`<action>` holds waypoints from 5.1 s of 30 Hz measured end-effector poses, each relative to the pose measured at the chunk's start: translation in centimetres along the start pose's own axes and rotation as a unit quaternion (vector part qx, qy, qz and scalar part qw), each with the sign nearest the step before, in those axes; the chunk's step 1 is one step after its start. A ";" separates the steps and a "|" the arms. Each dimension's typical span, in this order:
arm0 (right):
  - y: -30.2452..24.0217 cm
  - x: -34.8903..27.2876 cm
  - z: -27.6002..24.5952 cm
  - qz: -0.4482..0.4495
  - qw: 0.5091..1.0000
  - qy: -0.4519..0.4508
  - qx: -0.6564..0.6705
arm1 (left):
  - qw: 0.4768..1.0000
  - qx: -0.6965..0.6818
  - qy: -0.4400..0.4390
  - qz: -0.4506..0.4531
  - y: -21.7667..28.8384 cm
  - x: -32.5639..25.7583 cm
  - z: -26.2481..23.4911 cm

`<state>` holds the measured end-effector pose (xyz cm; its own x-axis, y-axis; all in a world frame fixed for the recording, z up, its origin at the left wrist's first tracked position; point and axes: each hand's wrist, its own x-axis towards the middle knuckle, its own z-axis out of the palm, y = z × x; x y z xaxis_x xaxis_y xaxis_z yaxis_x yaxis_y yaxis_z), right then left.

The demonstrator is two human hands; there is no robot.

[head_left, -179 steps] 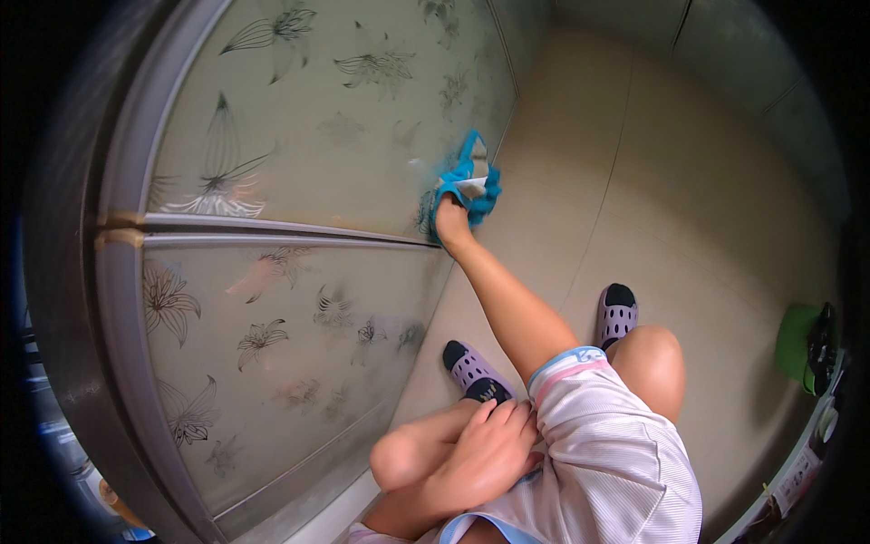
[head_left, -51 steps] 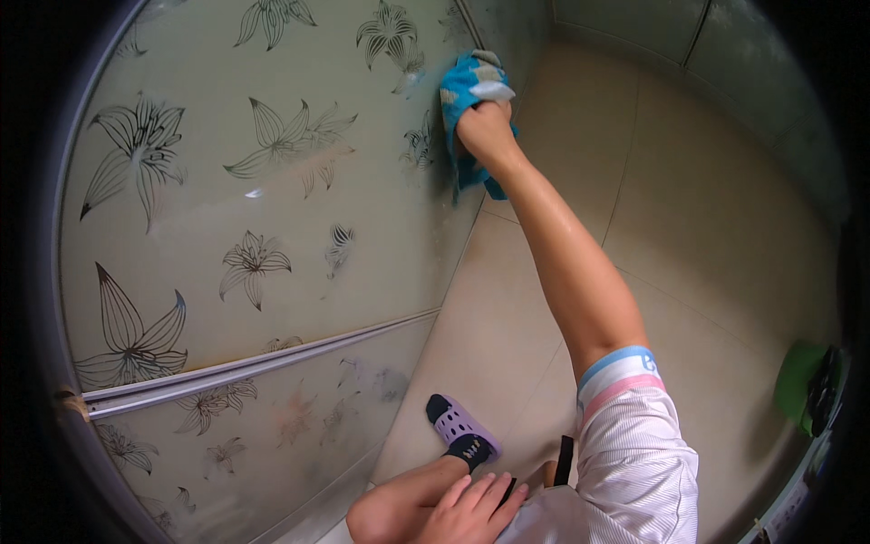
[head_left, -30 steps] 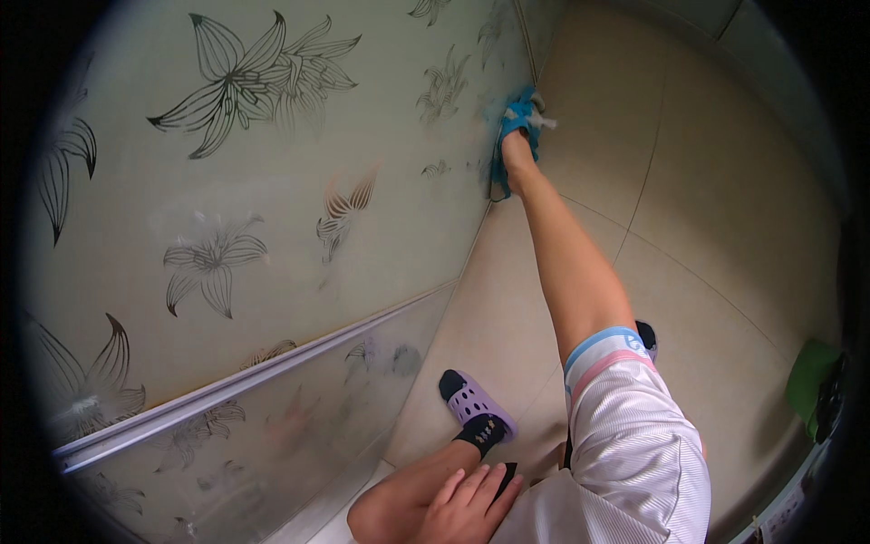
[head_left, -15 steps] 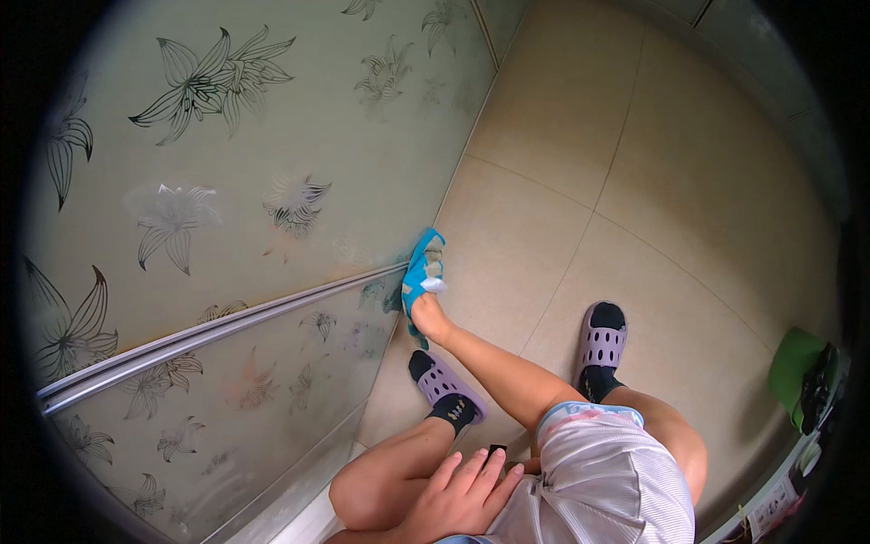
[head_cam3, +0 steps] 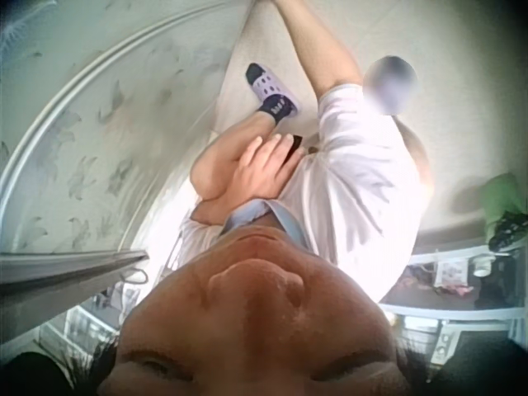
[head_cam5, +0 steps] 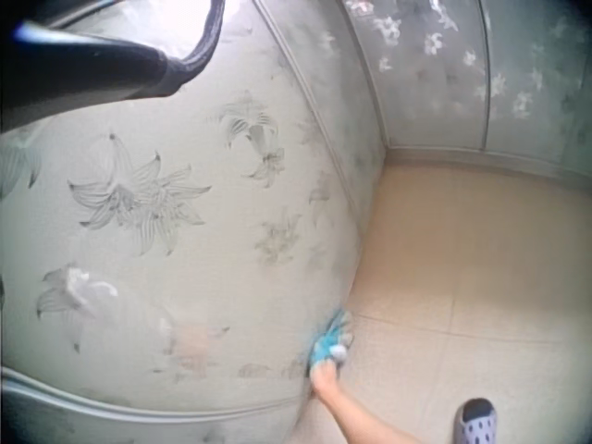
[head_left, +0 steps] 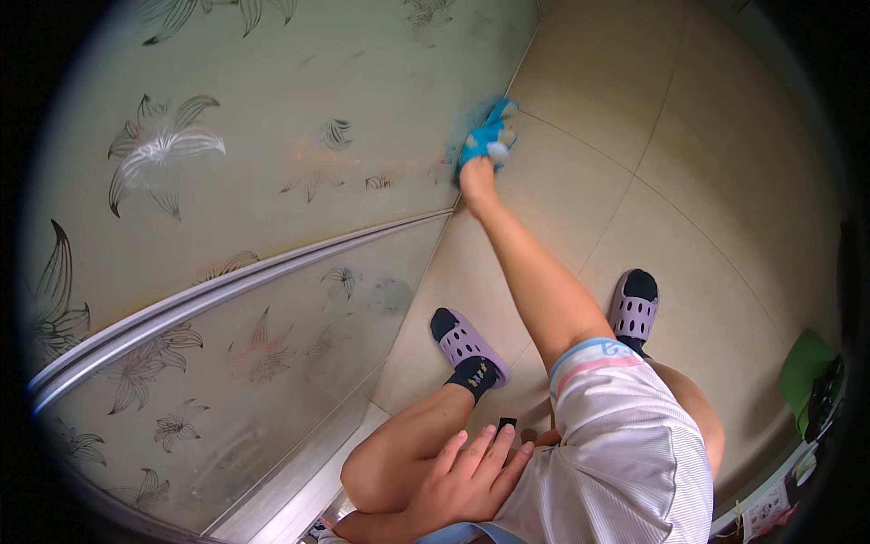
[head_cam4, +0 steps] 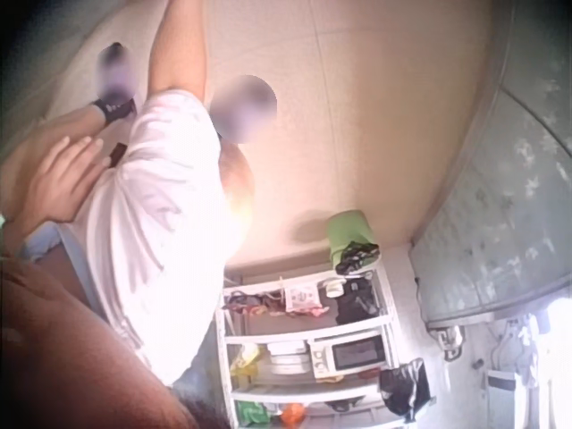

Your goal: The person sits on the floor and wipes a patterned wall with a blue cloth. They clean the lower sections of the wall, moving the cloth in circular and back-and-forth motions.

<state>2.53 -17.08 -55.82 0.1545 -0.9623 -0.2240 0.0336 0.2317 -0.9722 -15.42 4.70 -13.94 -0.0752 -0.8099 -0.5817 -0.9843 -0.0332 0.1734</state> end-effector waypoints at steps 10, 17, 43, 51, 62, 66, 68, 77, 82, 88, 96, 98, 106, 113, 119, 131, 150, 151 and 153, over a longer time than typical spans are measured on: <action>2.1 -26.3 0.2 0.274 0.923 -0.269 0.029 | 1.000 -0.021 0.017 0.015 1.0 -1.6 0.7; -1.6 -27.4 -1.9 0.368 0.888 -0.228 0.157 | 0.999 -0.009 0.038 0.006 2.6 -2.6 1.8; -9.9 -13.6 -4.3 -0.169 0.985 0.002 -0.035 | 1.000 0.004 0.005 -0.002 0.5 -1.4 0.4; -20.4 -14.9 -4.0 -0.299 0.951 -0.053 0.062 | 0.999 0.005 0.032 0.011 0.7 -1.0 1.0; -2.6 -12.0 -6.2 -0.142 0.974 -0.099 -0.149 | 0.999 -0.016 0.025 0.023 1.3 -0.1 0.5; -5.7 -13.2 -5.5 -0.144 0.978 -0.068 -0.137 | 0.999 -0.006 0.034 0.028 0.9 -0.3 0.9; -9.9 -13.8 -5.0 -0.184 0.975 -0.054 -0.110 | 0.999 -0.008 0.040 0.019 0.9 -0.3 1.1; -24.5 -14.8 -4.4 -0.321 0.944 -0.070 0.030 | 0.999 -0.009 0.031 0.014 0.7 0.0 1.2; -30.6 -16.1 -3.1 -0.392 0.915 -0.065 0.073 | 0.999 -0.035 -0.029 0.003 1.8 1.2 -0.1; -27.4 -14.4 -4.5 -0.443 0.888 -0.119 0.043 | 0.998 -0.039 -0.044 0.010 1.7 1.7 0.1; -15.2 -12.0 -6.0 -0.377 0.918 -0.086 -0.087 | 0.998 -0.049 -0.034 0.007 1.6 2.1 0.0; -11.7 -11.8 -6.4 -0.340 0.928 -0.095 -0.120 | 0.999 -0.040 -0.025 0.013 1.7 2.2 0.2; -7.2 -11.2 -6.6 -0.282 0.935 -0.122 -0.178 | 0.999 -0.008 0.026 0.032 1.9 1.6 0.8; -0.3 -8.4 -6.5 0.043 0.954 -0.164 -0.246 | 0.999 -0.012 -0.002 0.037 1.5 1.3 0.9; -0.1 -7.5 -5.4 0.221 0.960 -0.171 0.014 | 1.000 -0.014 -0.007 0.015 0.2 0.9 1.1; -0.7 -5.2 -2.3 0.055 0.998 0.032 -0.019 | 1.000 -0.004 0.028 -0.009 -2.6 0.3 2.2; -1.3 -10.8 -3.2 0.283 0.950 -0.092 0.091 | 1.000 -0.012 -0.016 -0.001 -1.8 1.2 0.8; -1.3 -10.1 -2.9 0.239 0.966 -0.069 0.068 | 0.999 -0.014 -0.030 -0.008 -1.8 1.2 0.4; -0.9 -6.5 -3.0 0.143 0.989 -0.017 0.019 | 0.999 -0.022 -0.032 -0.021 -1.6 1.4 0.3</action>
<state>-1.41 -11.49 -53.70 0.1961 -0.8514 -0.4865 0.0212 0.4998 -0.8659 -14.04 3.77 -15.25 -0.0462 -0.7677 -0.6392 -0.9790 -0.0924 0.1817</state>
